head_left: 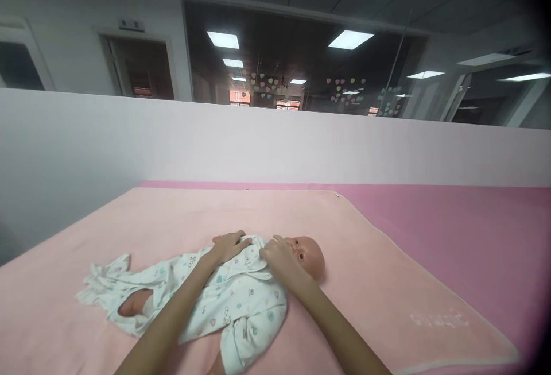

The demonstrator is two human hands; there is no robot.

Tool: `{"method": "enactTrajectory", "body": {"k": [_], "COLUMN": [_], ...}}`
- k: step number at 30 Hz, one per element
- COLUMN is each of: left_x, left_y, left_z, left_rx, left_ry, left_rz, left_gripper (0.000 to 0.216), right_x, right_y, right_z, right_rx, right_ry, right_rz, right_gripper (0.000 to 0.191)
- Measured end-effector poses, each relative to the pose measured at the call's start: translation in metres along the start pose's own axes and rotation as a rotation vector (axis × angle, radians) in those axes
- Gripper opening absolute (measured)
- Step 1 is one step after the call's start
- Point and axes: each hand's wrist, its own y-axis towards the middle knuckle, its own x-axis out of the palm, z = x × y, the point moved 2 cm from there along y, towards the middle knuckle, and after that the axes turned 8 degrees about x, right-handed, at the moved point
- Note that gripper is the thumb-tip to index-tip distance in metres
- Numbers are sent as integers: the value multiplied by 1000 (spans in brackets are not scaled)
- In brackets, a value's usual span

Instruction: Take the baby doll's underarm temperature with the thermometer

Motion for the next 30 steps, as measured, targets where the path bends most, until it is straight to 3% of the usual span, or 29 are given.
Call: {"method": "enactTrajectory", "body": {"k": [4, 9, 12, 17, 24, 30], "left_x": [-1, -1, 0, 0, 2, 4], "left_y": [-6, -6, -7, -7, -7, -6], "left_z": [-1, -5, -7, -7, -8, -10], "left_rx": [-2, 1, -1, 6, -10, -23], "left_ry": [-62, -114, -147, -192, -223, -216], "left_rz": [19, 26, 39, 46, 45, 51], "left_gripper": [50, 51, 51, 51, 51, 50], "right_x": [-8, -16, 1, 32, 36, 32], "right_y": [-18, -19, -12, -12, -18, -20], "right_z": [27, 98, 124, 121, 121, 117], "right_rx": [58, 331, 415, 328, 449, 410], "right_ry": [295, 840, 1069, 1409, 1516, 1525], "right_rz": [51, 212, 137, -164, -45, -118], "right_gripper": [30, 26, 34, 44, 41, 46]}}
